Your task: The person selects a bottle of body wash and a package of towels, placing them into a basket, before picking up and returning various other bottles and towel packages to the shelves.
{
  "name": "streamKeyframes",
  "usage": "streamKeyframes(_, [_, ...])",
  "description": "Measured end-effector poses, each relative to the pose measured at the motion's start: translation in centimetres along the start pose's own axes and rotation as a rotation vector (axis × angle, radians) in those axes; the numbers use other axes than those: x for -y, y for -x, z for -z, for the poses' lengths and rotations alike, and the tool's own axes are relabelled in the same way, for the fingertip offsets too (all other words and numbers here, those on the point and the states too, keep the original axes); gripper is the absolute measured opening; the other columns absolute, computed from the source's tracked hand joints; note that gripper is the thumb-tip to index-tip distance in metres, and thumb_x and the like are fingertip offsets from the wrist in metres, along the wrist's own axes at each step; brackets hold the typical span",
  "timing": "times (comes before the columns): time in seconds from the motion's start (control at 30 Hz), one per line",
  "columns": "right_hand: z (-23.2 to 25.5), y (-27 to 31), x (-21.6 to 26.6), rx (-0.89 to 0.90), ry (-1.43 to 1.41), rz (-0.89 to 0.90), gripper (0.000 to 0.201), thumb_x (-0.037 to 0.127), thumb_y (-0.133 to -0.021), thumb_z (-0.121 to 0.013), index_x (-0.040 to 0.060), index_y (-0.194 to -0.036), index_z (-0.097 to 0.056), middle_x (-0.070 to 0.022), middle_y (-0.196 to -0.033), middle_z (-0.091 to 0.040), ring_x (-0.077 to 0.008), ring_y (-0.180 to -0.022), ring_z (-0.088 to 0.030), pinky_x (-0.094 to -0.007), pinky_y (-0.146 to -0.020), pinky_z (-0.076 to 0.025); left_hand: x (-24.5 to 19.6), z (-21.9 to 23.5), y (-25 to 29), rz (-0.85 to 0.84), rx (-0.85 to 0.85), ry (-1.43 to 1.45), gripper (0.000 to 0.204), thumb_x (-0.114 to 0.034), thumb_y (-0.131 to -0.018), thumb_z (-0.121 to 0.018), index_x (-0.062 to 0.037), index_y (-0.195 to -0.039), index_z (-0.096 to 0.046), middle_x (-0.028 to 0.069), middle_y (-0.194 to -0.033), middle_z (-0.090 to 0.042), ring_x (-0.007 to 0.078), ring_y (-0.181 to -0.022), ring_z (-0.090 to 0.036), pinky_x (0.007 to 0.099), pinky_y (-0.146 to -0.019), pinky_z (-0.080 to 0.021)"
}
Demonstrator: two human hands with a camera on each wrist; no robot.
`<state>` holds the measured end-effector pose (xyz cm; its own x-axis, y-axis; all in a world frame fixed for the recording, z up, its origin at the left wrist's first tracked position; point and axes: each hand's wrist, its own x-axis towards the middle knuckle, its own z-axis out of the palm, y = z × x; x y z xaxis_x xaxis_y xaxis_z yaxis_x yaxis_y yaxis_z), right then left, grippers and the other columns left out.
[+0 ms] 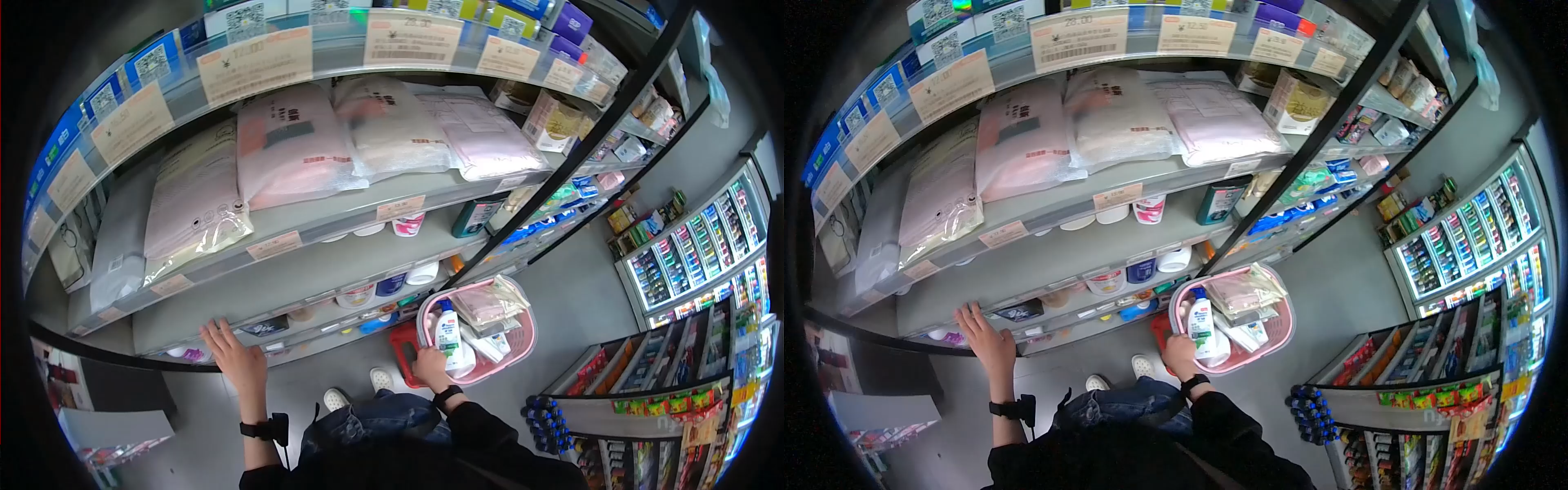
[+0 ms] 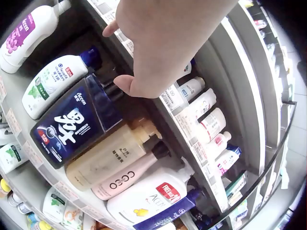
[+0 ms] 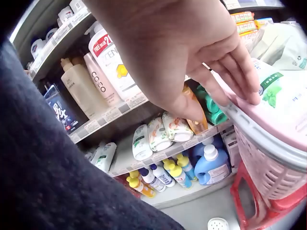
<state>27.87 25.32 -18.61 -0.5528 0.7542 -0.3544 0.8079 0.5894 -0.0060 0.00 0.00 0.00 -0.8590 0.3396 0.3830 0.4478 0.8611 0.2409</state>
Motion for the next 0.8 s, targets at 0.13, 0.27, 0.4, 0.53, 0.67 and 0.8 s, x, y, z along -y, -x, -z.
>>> streamKeyframes(0.13, [0.4, -0.5, -1.5, 0.008, -0.060, 0.007, 0.032, 0.031, -0.074, -0.066, 0.0023, -0.088, -0.070, -0.0193, -0.090, -0.068, -0.0331, -0.082, -0.069, -0.0409, -0.073, -0.056, -0.5, -0.5, 0.3, -0.022, 0.011, -0.009, 0.079, -0.002, -0.064, -0.060, 0.0004, -0.138, -0.033, 0.0228, -0.147, -0.028, 0.0432, -0.141, -0.016, 0.0518, -0.108, -0.028])
streamKeyframes(0.27, [1.5, -0.7, -0.6, 0.085, -0.152, -0.011, 0.036, 0.033, -0.075, -0.065, 0.0015, -0.093, -0.069, -0.0196, -0.090, -0.068, -0.0353, -0.083, -0.068, -0.0439, -0.075, -0.055, -0.3, 0.1, -0.2, -0.005, 0.040, -0.055, 0.082, -0.004, -0.063, -0.062, 0.0002, -0.139, -0.032, 0.0222, -0.147, -0.027, 0.0419, -0.142, -0.015, 0.0510, -0.104, -0.033])
streamKeyframes(0.4, [5.4, -1.3, 1.9, -0.037, -0.381, 0.138, 0.037, 0.023, -0.078, -0.065, 0.0014, -0.107, -0.063, -0.0208, -0.102, -0.064, -0.0371, -0.094, -0.064, -0.0462, -0.082, -0.052, -0.2, 0.0, -0.5, 0.020, 0.089, -0.093, 0.088, -0.008, -0.062, -0.066, -0.0004, -0.141, -0.028, 0.0223, -0.147, -0.026, 0.0426, -0.142, -0.014, 0.0503, -0.103, -0.034])
streamKeyframes(0.53, [10.3, -2.1, 6.4, -0.491, -0.677, 0.584, 0.035, 0.008, -0.078, -0.062, 0.0005, -0.111, -0.056, -0.0222, -0.114, -0.056, -0.0390, -0.104, -0.056, -0.0457, -0.089, -0.047, 0.1, 0.2, -0.4, 0.018, 0.108, -0.091, 0.089, -0.006, -0.061, -0.064, -0.0006, -0.142, -0.027, 0.0233, -0.147, -0.025, 0.0432, -0.142, -0.014, 0.0501, -0.104, -0.033])
streamKeyframes(0.67, [13.2, -2.8, 10.2, -0.516, -0.715, 0.744, 0.035, 0.006, -0.077, -0.062, 0.0017, -0.111, -0.058, -0.0182, -0.117, -0.055, -0.0372, -0.103, -0.054, -0.0420, -0.090, -0.046, 0.4, 0.9, -0.3, -0.006, 0.113, -0.074, 0.090, -0.006, -0.060, -0.063, -0.0026, -0.142, -0.028, 0.0228, -0.148, -0.026, 0.0425, -0.142, -0.015, 0.0504, -0.103, -0.033])
streamKeyframes(0.8, [14.4, -2.7, 12.7, -0.532, -0.658, 0.868, 0.035, 0.006, -0.075, -0.062, 0.0010, -0.110, -0.057, -0.0191, -0.117, -0.055, -0.0378, -0.110, -0.052, -0.0439, -0.094, -0.043, 1.1, 1.0, 0.0, -0.039, 0.084, -0.041, 0.090, -0.005, -0.060, -0.064, -0.0071, -0.144, -0.030, 0.0189, -0.149, -0.026, 0.0400, -0.142, -0.017, 0.0504, -0.099, -0.036])
